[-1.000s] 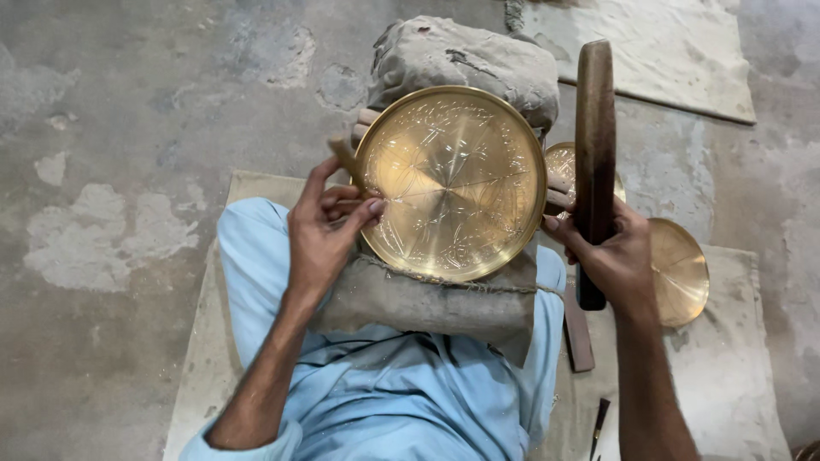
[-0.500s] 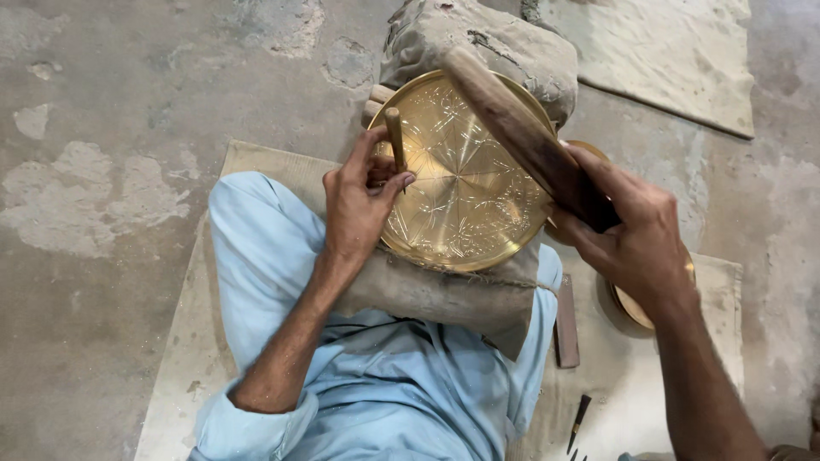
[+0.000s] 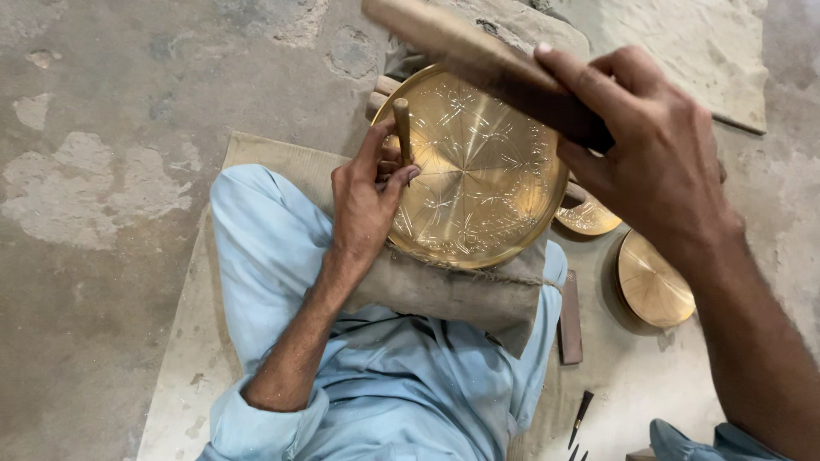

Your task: The person uses a hammer and chisel to engrave a floral pattern into a brass plate resting on a cushion. They repeatedly strike the chisel along the design lines to deepen the relief.

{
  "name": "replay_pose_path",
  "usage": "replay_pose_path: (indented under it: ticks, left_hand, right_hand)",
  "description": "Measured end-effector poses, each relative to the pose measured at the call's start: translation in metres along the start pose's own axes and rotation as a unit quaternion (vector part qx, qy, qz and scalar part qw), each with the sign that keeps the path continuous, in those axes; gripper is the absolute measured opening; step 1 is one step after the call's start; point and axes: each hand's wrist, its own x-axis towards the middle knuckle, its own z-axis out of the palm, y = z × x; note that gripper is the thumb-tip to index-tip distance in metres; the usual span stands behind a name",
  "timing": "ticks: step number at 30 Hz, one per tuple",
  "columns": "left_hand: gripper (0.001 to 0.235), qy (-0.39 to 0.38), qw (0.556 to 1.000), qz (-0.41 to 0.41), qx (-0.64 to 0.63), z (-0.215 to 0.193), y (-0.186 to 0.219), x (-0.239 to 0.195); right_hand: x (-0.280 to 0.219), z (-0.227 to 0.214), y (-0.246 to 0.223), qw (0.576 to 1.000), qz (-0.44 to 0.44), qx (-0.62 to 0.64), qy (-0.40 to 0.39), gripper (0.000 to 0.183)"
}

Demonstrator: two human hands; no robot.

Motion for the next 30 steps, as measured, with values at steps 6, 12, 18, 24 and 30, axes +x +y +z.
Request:
replay_pose_path:
  ticks: [6, 12, 18, 24, 30]
  left_hand:
    - [0.049, 0.009, 1.000, 0.002, 0.020, 0.001, 0.004, -0.001]
    - [0.051, 0.015, 1.000, -0.005, 0.020, 0.000, 0.006, -0.001]
    - [0.053, 0.014, 1.000, 0.000, 0.028, 0.001, 0.003, -0.003]
    - [0.052, 0.002, 1.000, 0.001, 0.023, 0.005, -0.005, -0.007]
    - [0.050, -0.003, 1.000, -0.002, 0.020, 0.006, -0.006, -0.007]
  right_hand:
    - [0.012, -0.013, -0.011, 0.991, -0.006, -0.122, -0.046, 0.063]
    - [0.012, -0.012, -0.012, 0.991, -0.012, -0.123, -0.048, 0.064]
    - [0.007, -0.007, -0.008, 0.990, -0.014, -0.132, -0.054, 0.066]
    - [0.003, -0.007, -0.006, 0.989, 0.002, -0.118, -0.090, 0.067]
    - [-0.002, -0.011, -0.005, 0.991, 0.005, -0.102, -0.086, 0.061]
